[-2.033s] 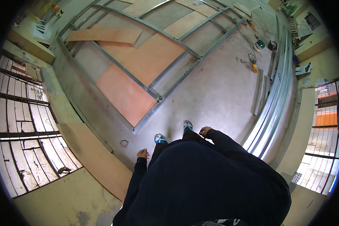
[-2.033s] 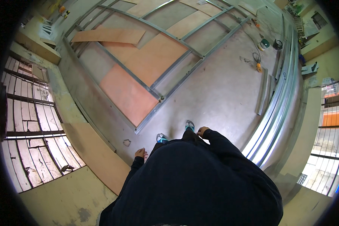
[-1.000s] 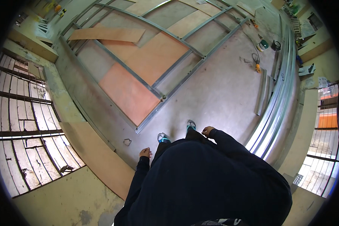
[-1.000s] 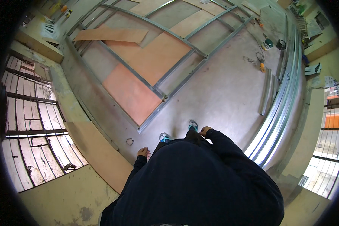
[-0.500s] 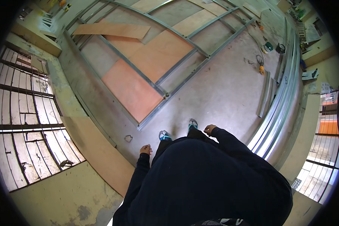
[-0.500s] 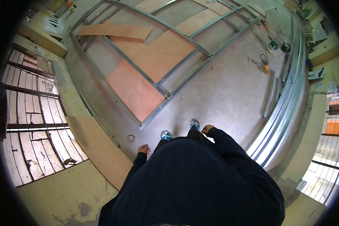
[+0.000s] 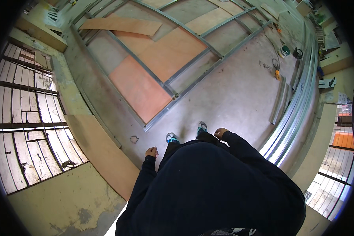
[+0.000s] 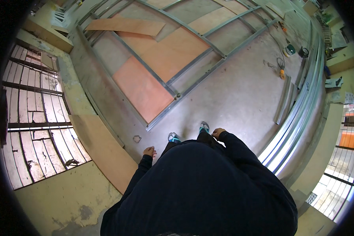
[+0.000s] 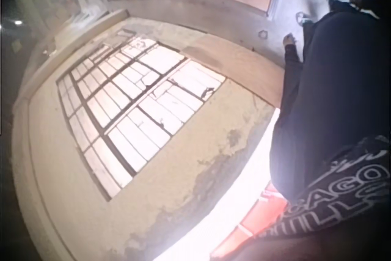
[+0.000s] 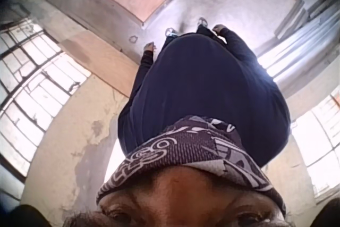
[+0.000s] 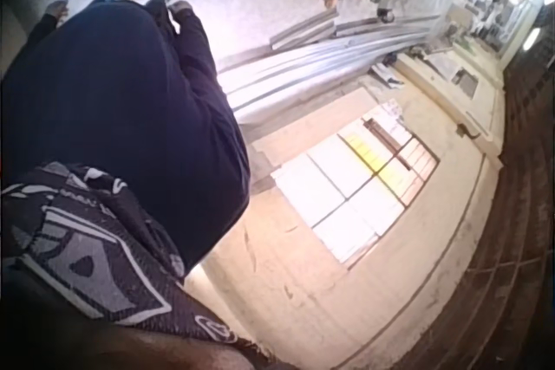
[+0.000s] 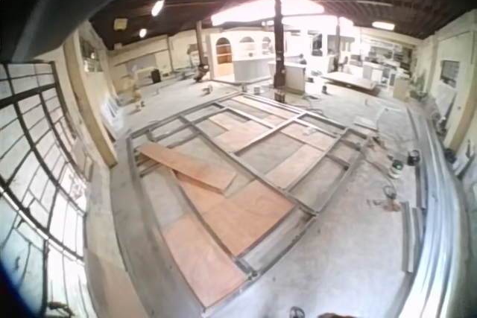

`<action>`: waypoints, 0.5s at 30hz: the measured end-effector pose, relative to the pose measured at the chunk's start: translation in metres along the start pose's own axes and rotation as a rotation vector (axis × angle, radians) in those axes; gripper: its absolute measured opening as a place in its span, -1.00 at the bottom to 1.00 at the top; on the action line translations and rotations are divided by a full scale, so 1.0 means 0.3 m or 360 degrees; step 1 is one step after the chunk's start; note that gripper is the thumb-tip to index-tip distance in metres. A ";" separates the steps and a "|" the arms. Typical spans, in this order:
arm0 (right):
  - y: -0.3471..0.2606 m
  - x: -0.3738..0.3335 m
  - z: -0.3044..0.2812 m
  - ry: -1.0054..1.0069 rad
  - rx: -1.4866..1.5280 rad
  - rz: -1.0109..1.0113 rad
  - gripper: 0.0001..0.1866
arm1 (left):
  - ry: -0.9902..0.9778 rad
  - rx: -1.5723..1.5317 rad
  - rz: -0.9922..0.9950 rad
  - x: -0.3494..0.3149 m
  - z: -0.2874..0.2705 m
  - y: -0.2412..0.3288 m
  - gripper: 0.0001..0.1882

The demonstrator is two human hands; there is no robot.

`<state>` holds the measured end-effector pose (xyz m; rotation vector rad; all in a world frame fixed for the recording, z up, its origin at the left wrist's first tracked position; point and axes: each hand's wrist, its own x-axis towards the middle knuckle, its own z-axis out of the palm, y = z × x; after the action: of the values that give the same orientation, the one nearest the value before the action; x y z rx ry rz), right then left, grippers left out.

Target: The person aligns a metal stud inside a frame by hand and then cuts the metal frame using an angle grinder.

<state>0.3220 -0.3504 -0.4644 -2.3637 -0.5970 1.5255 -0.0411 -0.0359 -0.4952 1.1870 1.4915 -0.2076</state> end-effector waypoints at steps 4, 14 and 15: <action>0.056 0.003 -0.032 0.0060 -0.0043 -0.0058 -0.59 | 0.0013 0.0046 -0.0032 -0.005 0.055 0.017 -0.61; 0.232 0.013 -0.119 -0.0084 0.0071 0.0154 -0.60 | 0.0014 -0.0114 0.0050 0.018 0.150 0.069 -0.59; 0.254 0.023 -0.124 -0.0091 0.0077 0.0162 -0.60 | 0.0011 -0.0106 0.0042 0.008 0.150 0.083 -0.59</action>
<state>0.3734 -0.4141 -0.4876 -2.3543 -0.4534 1.6358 0.0069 -0.0542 -0.4999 1.1543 1.4767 -0.1349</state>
